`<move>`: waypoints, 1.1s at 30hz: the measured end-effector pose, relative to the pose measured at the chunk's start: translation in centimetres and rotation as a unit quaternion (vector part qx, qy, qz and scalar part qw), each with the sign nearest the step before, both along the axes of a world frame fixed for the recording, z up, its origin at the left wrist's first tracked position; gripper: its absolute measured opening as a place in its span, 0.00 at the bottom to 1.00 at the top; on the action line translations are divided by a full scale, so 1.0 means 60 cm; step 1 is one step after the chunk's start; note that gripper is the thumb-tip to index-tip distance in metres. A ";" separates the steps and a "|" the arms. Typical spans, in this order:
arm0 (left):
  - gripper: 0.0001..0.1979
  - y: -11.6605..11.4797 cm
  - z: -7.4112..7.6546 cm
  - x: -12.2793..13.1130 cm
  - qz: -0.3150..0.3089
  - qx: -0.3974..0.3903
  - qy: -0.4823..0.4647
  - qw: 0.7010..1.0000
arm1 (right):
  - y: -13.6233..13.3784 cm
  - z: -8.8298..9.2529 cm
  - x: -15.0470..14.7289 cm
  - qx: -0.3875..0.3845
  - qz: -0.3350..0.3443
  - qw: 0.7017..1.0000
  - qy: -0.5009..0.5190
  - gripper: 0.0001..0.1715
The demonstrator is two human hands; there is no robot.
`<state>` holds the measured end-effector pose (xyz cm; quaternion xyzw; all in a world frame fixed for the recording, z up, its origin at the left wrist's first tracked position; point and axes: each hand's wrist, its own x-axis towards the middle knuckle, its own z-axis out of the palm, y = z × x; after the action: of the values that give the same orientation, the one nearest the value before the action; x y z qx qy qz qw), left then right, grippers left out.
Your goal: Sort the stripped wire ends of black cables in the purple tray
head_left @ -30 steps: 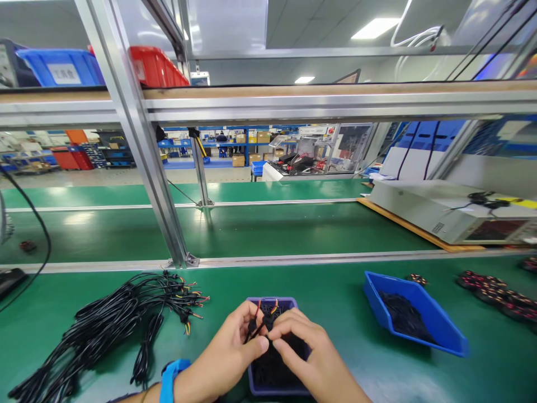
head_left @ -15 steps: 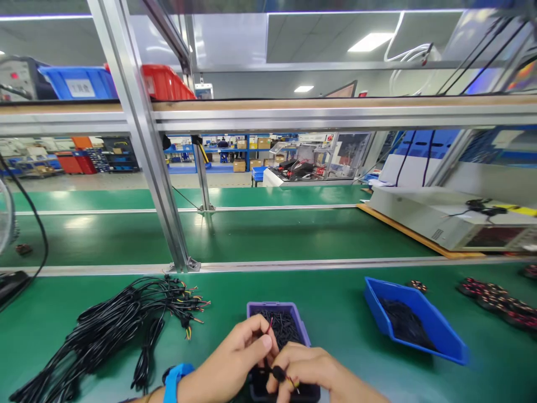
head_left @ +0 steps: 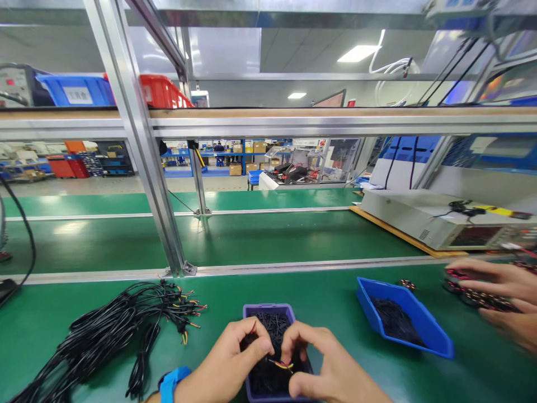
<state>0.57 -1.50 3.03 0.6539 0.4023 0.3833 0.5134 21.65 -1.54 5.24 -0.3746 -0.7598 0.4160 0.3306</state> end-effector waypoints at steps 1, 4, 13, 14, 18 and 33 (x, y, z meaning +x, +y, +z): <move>0.21 0.000 0.000 0.001 0.006 0.008 0.000 1.000 | 0.003 -0.005 -0.001 0.009 -0.024 1.000 0.003 0.19; 0.18 -0.001 -0.001 0.006 0.012 0.036 0.011 0.999 | 0.007 -0.014 -0.007 0.056 -0.031 0.998 0.003 0.09; 0.11 -0.006 0.005 0.007 0.013 0.105 0.048 0.993 | -0.003 -0.024 -0.023 0.079 -0.033 0.994 -0.063 0.16; 0.11 -0.005 0.005 0.007 0.023 0.101 0.042 0.994 | -0.001 -0.026 -0.022 0.041 -0.034 0.997 -0.051 0.18; 0.15 0.004 0.000 0.003 0.072 -0.012 -0.023 0.997 | 0.016 -0.037 -0.019 0.054 -0.109 0.989 -0.083 0.17; 0.14 0.024 -0.009 -0.001 0.092 -0.067 -0.063 0.991 | 0.038 -0.074 -0.042 0.262 -0.123 0.924 -0.251 0.13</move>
<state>0.53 -0.08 2.49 0.5525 0.4524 0.4419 0.5430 19.11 0.72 0.83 -0.4569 -0.8479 0.0504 0.2642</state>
